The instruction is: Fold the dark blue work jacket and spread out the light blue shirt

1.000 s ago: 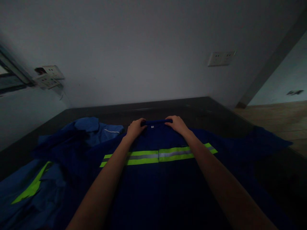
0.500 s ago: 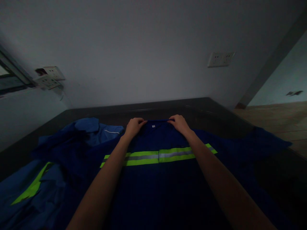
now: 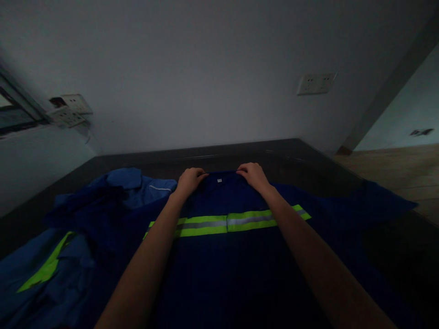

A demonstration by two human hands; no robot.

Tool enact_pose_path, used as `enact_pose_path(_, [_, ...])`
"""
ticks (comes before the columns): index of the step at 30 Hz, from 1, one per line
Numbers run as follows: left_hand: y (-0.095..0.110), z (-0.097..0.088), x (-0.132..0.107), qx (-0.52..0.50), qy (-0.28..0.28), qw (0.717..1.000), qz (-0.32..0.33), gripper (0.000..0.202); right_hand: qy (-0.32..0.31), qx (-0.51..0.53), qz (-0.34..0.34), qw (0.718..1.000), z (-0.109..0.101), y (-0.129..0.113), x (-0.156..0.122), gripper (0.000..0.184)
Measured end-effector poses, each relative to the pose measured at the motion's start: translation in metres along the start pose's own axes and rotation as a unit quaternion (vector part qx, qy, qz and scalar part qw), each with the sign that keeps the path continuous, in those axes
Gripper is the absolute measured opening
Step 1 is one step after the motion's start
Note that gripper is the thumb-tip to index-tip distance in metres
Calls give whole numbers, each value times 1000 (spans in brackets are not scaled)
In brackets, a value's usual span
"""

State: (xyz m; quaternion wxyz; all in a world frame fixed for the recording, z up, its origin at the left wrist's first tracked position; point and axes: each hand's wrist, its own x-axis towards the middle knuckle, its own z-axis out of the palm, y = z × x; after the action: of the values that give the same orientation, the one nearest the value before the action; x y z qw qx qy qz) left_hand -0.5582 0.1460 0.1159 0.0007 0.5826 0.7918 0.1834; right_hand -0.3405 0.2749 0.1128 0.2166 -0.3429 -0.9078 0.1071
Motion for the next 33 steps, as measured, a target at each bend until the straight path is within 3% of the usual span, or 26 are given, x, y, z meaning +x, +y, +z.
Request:
enact_pose_path(6, [-5,-1,0,9,-32,999,14,23,-17,-6,16,1000,3,8,1,23])
enact_pose_path(10, [-16,-4,-3,43,-43,997,-42,21,-25,-16,37,999,7,13,0,20])
enact_pose_path(16, [-19,6,-5,39,-3,994,-106,22,-14,-28,77,997,8,18,0,17])
enact_pose_path(24, [-14,41,-6,-41,71,982,-171,25,62,-10,120,991,30,13,-6,19])
enact_pose_path(29, [-15,52,-6,-52,57,985,-155,28,74,16,125,989,45,21,-8,22])
enact_pose_path(33, [-25,44,3,-70,30,987,-141,39,75,61,106,990,47,28,-3,33])
